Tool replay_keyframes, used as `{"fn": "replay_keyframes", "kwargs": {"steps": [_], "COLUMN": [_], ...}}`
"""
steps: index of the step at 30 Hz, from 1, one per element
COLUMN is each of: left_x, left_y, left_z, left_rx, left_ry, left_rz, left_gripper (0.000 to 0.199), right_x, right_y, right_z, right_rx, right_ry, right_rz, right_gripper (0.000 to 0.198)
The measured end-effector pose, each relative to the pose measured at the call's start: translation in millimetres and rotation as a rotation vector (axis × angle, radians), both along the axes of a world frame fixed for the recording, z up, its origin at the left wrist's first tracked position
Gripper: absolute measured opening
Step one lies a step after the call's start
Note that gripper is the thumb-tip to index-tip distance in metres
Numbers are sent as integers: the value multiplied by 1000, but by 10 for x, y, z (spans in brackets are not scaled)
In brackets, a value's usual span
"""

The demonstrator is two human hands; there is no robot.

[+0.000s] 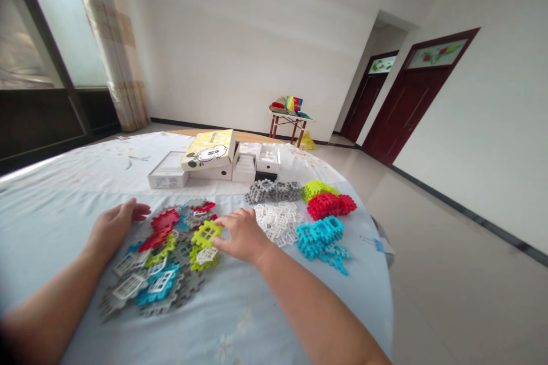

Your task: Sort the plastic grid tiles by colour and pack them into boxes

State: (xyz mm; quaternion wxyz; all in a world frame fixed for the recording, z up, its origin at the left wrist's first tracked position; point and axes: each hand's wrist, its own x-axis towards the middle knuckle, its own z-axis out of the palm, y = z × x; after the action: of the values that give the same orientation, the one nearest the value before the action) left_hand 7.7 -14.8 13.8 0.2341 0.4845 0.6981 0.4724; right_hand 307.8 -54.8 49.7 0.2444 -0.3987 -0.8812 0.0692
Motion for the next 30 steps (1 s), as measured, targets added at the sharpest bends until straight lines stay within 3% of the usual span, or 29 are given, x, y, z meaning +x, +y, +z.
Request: {"fn": "replay_keyframes", "kwargs": {"steps": [5, 12, 16, 20, 26, 30], "left_x": [-99, -205, -160, -128, -137, -94], "left_y": [83, 159, 125, 89, 100, 92], "left_z": [-96, -160, -104, -64, -53, -20], "left_rx": [-43, -99, -143, -163, -146, -113], "left_ry": [21, 79, 81, 95, 93, 111], "left_rz": [22, 36, 47, 49, 41, 49], "left_gripper": [41, 37, 37, 38, 39, 39], "right_x": [317, 1270, 1787, 2092, 2227, 1978], "right_y": [112, 514, 784, 990, 1082, 1026], "right_z": [56, 286, 267, 210, 153, 136], "right_rx": [1, 94, 33, 16, 35, 101], "right_ry": [-22, 70, -16, -126, -155, -138], "right_rz": [-107, -565, -866, -1041, -1140, -1004], "right_gripper": [29, 29, 29, 29, 33, 30]}}
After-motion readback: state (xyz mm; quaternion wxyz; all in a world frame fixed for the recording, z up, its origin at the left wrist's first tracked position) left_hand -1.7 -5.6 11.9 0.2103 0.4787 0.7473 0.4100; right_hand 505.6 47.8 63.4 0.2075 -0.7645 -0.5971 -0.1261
